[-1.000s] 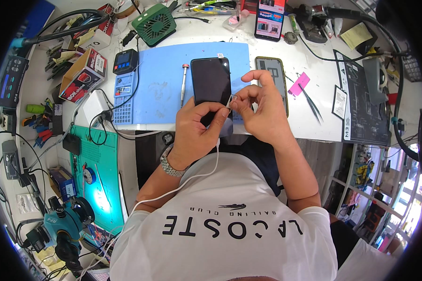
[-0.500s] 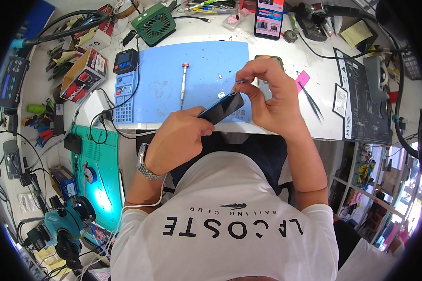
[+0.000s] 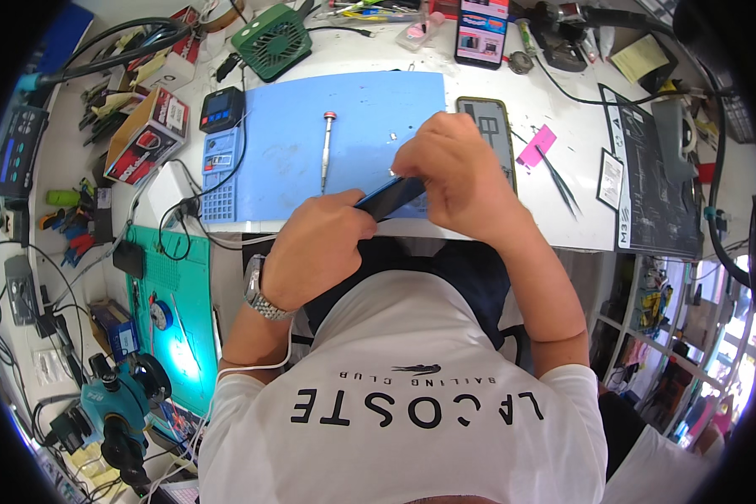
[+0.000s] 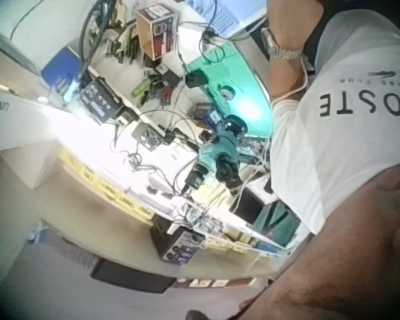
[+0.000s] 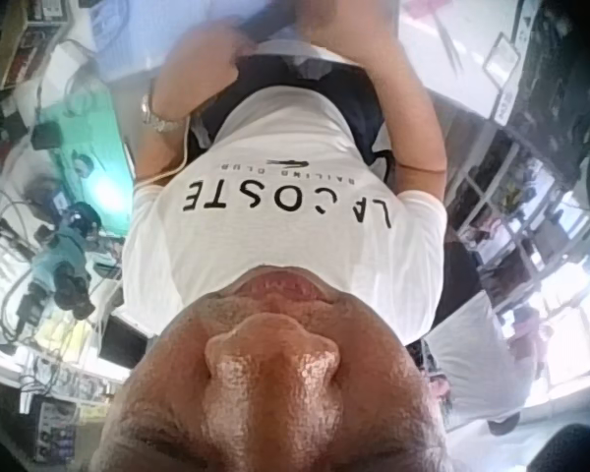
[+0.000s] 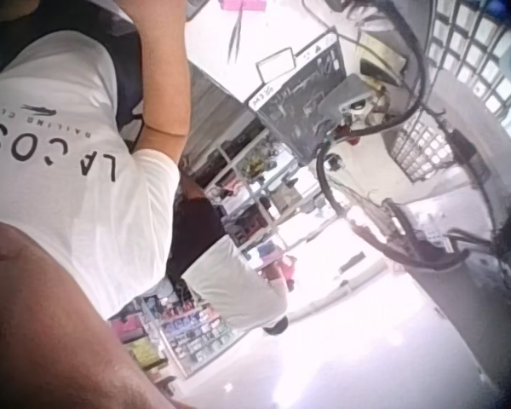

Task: The person disassembles a smartphone, removes the back cover and battery, and uses a screwdriver to adjust internal components. They then reassemble the phone, connect a charging cable, and test the device by turning it on.

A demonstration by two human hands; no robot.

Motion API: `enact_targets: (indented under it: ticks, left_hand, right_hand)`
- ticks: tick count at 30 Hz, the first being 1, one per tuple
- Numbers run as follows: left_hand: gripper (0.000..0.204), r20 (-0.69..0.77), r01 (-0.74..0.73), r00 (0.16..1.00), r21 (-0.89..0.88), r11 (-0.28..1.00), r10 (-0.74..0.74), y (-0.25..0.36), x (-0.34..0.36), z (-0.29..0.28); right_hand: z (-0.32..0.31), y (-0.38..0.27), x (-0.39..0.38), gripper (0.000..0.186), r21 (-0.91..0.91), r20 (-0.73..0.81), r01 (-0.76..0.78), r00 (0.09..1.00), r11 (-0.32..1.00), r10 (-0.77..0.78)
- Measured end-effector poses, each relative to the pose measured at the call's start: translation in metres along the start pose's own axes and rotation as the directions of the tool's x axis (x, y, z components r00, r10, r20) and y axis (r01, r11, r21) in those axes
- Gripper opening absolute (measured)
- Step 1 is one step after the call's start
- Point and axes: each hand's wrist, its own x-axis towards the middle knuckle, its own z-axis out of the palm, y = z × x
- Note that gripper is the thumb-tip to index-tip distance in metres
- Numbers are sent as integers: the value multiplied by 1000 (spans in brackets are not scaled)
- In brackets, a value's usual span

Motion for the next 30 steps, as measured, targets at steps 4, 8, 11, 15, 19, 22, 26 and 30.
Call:
enact_targets:
  ticks: [4, 8, 11, 15, 19, 22, 26, 30]
  left_hand:
    - [18, -6, 27, 1000, -39, 999, -27, 1, 2, 0]
    - [20, 0, 51, 999, -58, 997, -51, 5, 5, 0]
    - [18, 13, 61, 998, -65, 996, -60, 4, 7, -1]
    - [19, -26, 29, 999, -104, 994, -32, -10, 3, 2]
    - [15, -68, 109, 987, -377, 920, -145, -25, -4, 7]
    - [12, -144, 73, 976, -483, 873, -161, -29, -8, 9]
    - [13, -172, 44, 965, -637, 769, -198, -34, -14, 14]
    - [20, -195, 0, 955, -751, 661, -221, -30, -16, 14]
  right_hand:
    - [0, 5, 0, 33, -15, 10, 44, 999, 999, -43]
    - [-3, 6, -7, 29, 6, 64, -11, 998, 1000, 11]
    - [-7, 3, -11, 29, 2, 77, -39, 996, 999, 38]
    - [-10, 5, -18, 31, 37, -55, -125, 990, 991, 127]
    - [-33, 16, -29, 33, -25, -230, -325, 922, 945, 311]
    - [-42, 23, -36, 30, -29, -279, -398, 884, 917, 375]
    - [-36, 21, -32, 28, 30, -261, -443, 862, 896, 434]
    - [-15, 16, -21, 24, 234, -203, -466, 835, 853, 512]
